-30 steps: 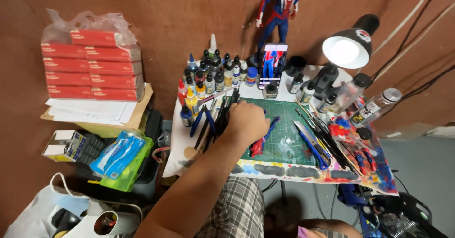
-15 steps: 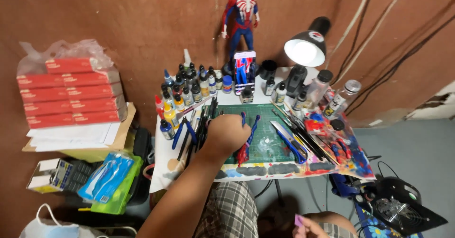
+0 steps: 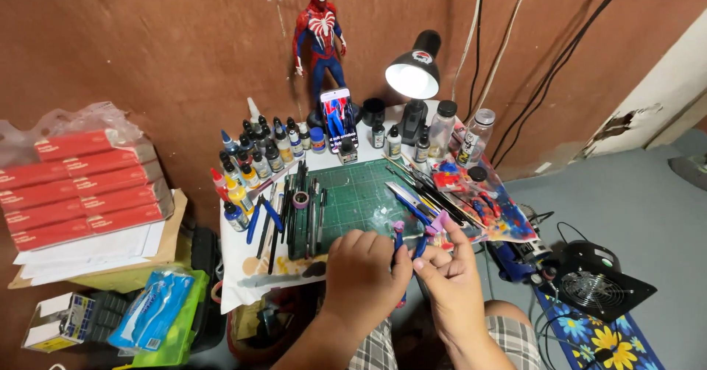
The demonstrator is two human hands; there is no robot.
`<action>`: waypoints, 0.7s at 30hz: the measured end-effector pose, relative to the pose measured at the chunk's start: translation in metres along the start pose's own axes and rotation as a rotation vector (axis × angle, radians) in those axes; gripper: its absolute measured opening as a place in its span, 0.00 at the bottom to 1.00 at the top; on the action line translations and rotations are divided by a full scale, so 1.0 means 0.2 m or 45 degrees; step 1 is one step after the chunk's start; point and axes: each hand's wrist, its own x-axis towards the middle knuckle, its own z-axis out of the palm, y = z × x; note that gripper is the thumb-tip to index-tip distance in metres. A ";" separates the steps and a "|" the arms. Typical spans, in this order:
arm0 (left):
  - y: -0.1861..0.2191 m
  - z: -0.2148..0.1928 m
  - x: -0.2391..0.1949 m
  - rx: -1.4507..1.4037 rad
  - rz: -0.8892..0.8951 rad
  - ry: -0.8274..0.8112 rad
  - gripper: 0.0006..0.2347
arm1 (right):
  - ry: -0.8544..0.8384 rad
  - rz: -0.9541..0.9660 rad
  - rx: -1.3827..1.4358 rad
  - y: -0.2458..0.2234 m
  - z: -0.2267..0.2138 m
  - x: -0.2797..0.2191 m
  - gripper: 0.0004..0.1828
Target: Sanding and refining the surface of a plastic action figure using sanding sticks and hobby tools at a workbench.
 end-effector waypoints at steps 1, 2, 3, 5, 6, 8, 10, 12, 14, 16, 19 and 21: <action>0.00 0.00 -0.01 -0.037 0.003 0.004 0.13 | 0.019 -0.019 0.018 0.01 0.00 0.00 0.47; 0.00 -0.02 -0.01 -0.035 0.001 0.007 0.13 | 0.015 -0.019 0.017 0.00 0.00 -0.01 0.47; 0.00 -0.03 0.00 -0.180 -0.097 -0.098 0.13 | 0.015 -0.021 0.019 0.00 0.00 -0.01 0.47; 0.02 -0.09 0.03 -0.329 -0.190 -0.205 0.14 | 0.019 -0.027 0.019 -0.01 -0.01 -0.01 0.46; 0.04 -0.14 0.06 -0.539 -0.531 -0.469 0.13 | 0.010 -0.020 0.018 -0.01 -0.02 0.00 0.46; 0.03 -0.17 0.06 -0.745 -0.869 -0.754 0.14 | 0.018 -0.011 0.018 -0.02 -0.04 0.00 0.46; -0.02 -0.12 -0.01 -0.952 -0.955 -0.872 0.14 | -0.033 0.007 -0.013 -0.02 -0.06 0.01 0.45; -0.02 -0.10 -0.03 -0.970 -0.990 -0.876 0.11 | -0.025 0.025 -0.054 -0.05 -0.05 0.01 0.45; -0.03 -0.07 -0.06 -0.988 -1.026 -0.880 0.09 | -0.016 0.044 -0.096 -0.06 -0.04 0.00 0.45; -0.04 -0.03 -0.09 -1.019 -0.972 -0.812 0.10 | -0.016 0.048 -0.096 -0.05 -0.04 0.01 0.45; -0.02 -0.05 -0.10 -1.077 -1.017 -0.772 0.04 | -0.094 0.039 -0.083 -0.04 -0.07 0.03 0.43; -0.02 -0.05 -0.09 -1.075 -1.036 -0.788 0.05 | -0.064 0.004 -0.159 -0.05 -0.10 0.04 0.38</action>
